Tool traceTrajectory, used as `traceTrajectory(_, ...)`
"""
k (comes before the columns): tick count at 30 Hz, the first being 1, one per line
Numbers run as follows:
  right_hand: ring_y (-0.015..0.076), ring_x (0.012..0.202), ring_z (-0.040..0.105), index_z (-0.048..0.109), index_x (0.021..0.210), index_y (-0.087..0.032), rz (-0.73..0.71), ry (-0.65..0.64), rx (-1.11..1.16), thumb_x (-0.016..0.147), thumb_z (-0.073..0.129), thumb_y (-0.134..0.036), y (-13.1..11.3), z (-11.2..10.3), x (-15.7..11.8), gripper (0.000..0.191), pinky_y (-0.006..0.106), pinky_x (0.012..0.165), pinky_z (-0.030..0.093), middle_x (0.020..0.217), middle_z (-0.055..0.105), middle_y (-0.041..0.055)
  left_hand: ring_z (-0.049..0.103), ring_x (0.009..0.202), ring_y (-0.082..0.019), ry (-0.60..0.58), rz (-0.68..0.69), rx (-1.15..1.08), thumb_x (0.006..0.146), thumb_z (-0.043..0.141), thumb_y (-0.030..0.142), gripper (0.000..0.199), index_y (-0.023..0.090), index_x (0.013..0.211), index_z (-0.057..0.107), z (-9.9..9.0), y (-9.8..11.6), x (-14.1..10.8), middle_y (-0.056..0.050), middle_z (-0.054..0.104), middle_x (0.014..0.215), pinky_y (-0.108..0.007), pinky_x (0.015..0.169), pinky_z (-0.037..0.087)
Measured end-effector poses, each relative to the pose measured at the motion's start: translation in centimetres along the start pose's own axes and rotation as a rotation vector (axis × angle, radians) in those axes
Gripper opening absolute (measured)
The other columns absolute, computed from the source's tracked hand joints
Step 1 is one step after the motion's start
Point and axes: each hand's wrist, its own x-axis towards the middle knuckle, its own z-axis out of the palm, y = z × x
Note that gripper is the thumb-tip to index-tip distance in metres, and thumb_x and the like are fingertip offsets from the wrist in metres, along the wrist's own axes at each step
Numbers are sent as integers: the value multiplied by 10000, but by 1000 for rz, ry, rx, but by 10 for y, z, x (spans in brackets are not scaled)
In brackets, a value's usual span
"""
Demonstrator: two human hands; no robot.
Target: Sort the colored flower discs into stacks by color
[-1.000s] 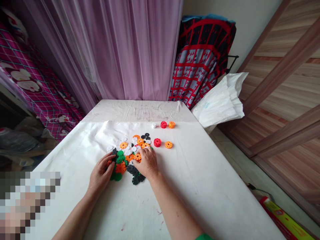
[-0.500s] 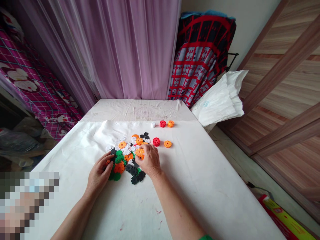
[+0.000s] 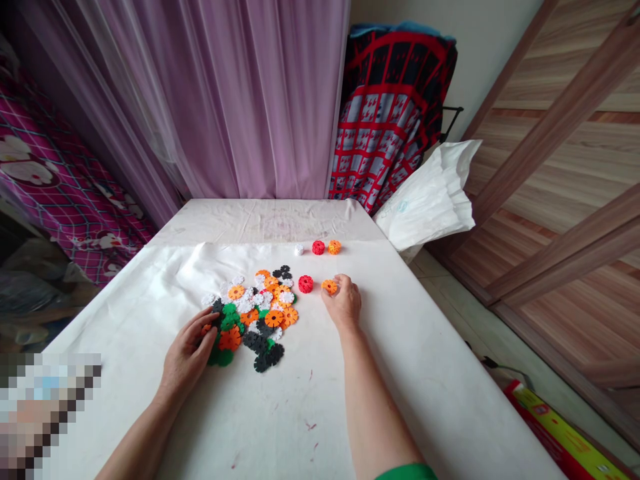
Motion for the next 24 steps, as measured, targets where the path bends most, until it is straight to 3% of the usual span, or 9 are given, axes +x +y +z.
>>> traceTrajectory(24,254,954,636,608,1099,-204,-6,-72,-179,738,661,-293,-3,1,-2,376,347,860,464,1015,726,83,627,1173,-241,-11,4,10,867,517,447,360,242,1076,727,1,-3,0,-66,664,1300,-405,1035,508)
